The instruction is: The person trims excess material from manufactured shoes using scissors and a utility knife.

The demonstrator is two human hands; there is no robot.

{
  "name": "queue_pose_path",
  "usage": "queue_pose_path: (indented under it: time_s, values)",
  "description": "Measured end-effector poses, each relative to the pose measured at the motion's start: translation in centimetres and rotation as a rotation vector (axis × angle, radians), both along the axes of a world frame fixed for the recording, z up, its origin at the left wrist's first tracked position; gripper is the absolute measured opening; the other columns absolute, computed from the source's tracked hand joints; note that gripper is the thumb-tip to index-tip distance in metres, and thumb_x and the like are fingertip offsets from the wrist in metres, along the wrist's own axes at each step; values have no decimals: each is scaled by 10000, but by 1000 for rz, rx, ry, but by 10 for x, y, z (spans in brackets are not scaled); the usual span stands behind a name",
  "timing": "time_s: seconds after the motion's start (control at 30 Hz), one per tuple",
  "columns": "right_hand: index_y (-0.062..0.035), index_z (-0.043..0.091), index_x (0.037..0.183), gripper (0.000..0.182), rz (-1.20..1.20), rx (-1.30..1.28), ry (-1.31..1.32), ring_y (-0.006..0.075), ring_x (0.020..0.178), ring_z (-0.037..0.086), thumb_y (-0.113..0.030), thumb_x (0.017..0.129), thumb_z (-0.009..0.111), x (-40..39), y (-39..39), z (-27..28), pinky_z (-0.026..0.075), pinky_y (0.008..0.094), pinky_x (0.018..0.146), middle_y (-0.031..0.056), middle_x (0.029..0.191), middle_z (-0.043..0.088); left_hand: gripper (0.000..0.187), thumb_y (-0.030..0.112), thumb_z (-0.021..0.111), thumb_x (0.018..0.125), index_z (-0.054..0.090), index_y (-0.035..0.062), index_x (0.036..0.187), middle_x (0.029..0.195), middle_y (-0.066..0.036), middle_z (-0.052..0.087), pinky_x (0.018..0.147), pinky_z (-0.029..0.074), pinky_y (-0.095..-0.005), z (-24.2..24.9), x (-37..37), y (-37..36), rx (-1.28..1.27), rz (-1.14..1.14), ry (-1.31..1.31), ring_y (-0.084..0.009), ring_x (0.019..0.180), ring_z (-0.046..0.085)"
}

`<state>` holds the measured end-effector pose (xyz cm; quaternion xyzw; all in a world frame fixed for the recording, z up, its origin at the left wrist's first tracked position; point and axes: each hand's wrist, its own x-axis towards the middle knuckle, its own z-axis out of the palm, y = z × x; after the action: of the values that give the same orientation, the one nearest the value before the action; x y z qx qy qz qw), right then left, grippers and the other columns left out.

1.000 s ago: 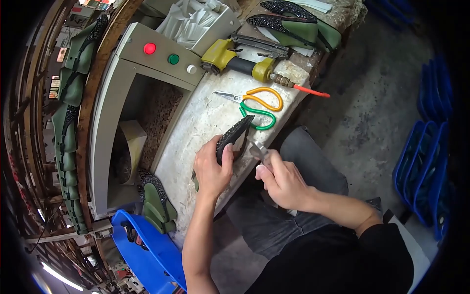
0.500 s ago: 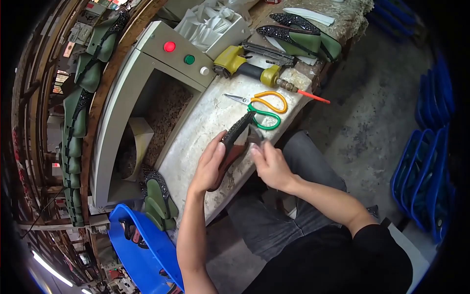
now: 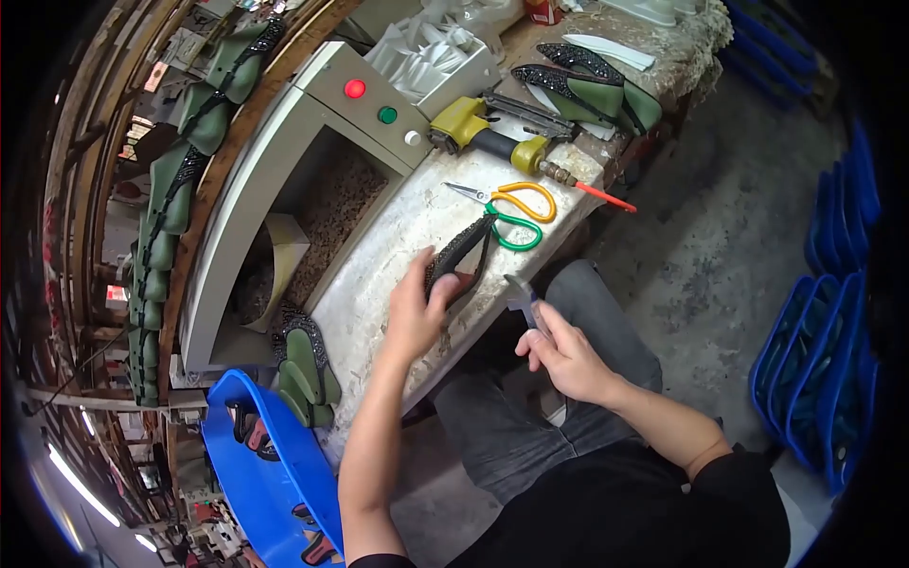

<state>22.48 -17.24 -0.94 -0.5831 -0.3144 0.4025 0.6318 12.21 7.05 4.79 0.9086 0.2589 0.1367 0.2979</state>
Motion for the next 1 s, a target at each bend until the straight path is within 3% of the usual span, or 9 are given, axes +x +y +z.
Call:
queue_pose_path:
  time_s: [0.2, 0.33, 0.4, 0.43, 0.5, 0.67, 0.87, 1.0]
  values:
    - [-22, 209, 1671, 608, -50, 55, -82, 133, 616, 556, -70, 1111, 441, 13, 17, 30, 483, 256, 582, 76, 893, 674, 499, 335, 602, 1061, 575, 0, 1430, 1274, -243, 725, 949, 554, -492, -22, -47, 20, 448, -92, -49, -455, 1035, 713]
    - [-24, 182, 1685, 631, -212, 286, -398, 143, 602, 563, -66, 1110, 438, 23, 41, 72, 474, 252, 553, 85, 881, 674, 528, 435, 549, 1078, 601, 18, 1398, 1192, -251, 754, 938, 548, -504, 56, -30, 3, -88, 103, 477, -449, 1036, 722]
    - [-15, 206, 1679, 631, -394, 508, -396, 165, 581, 567, -56, 1100, 455, 10, 69, 68, 478, 283, 534, 98, 839, 659, 536, 450, 536, 1080, 603, 23, 1398, 1176, -255, 756, 937, 547, -506, 53, -33, 10, -104, 112, 471, -450, 1038, 721]
    - [-15, 206, 1679, 631, -389, 508, -396, 165, 581, 567, -56, 1100, 455, 3, 88, 46, 478, 283, 534, 98, 839, 659, 546, 466, 524, 1083, 605, 27, 1397, 1161, -258, 758, 937, 546, -508, 51, -33, 12, -115, 108, 471, -451, 1040, 721]
    - [-13, 256, 1668, 678, -140, 61, -904, 308, 642, 711, -31, 1050, 534, -1, 124, 0, 516, 426, 536, 211, 935, 758, 565, 497, 498, 1089, 610, 36, 1397, 1129, -265, 763, 936, 545, -512, 52, -31, 17, -128, 99, 454, -454, 1045, 720]
    - [-4, 274, 1652, 669, -325, 299, -608, 421, 725, 744, -89, 1048, 547, 13, 114, 52, 516, 502, 561, 288, 984, 763, 559, 494, 502, 1086, 610, 41, 1395, 1145, -262, 761, 929, 545, -509, 49, -33, 20, -64, 96, 439, -467, 1048, 715]
    - [-3, 310, 1639, 614, -127, 69, -653, 354, 675, 704, -86, 1065, 512, 22, 114, 31, 534, 432, 592, 217, 1046, 765, 569, 501, 491, 1086, 610, 41, 1399, 1152, -263, 760, 928, 546, -502, 48, -33, 23, -109, 88, 423, -464, 1060, 714]
    - [-1, 297, 1630, 642, -129, 141, -724, 482, 748, 725, -96, 1042, 537, 15, 126, 8, 515, 574, 632, 297, 958, 752, 578, 505, 482, 1086, 605, 47, 1416, 1170, -262, 756, 938, 546, -500, 55, -31, 23, -98, 110, 476, -465, 1086, 709]
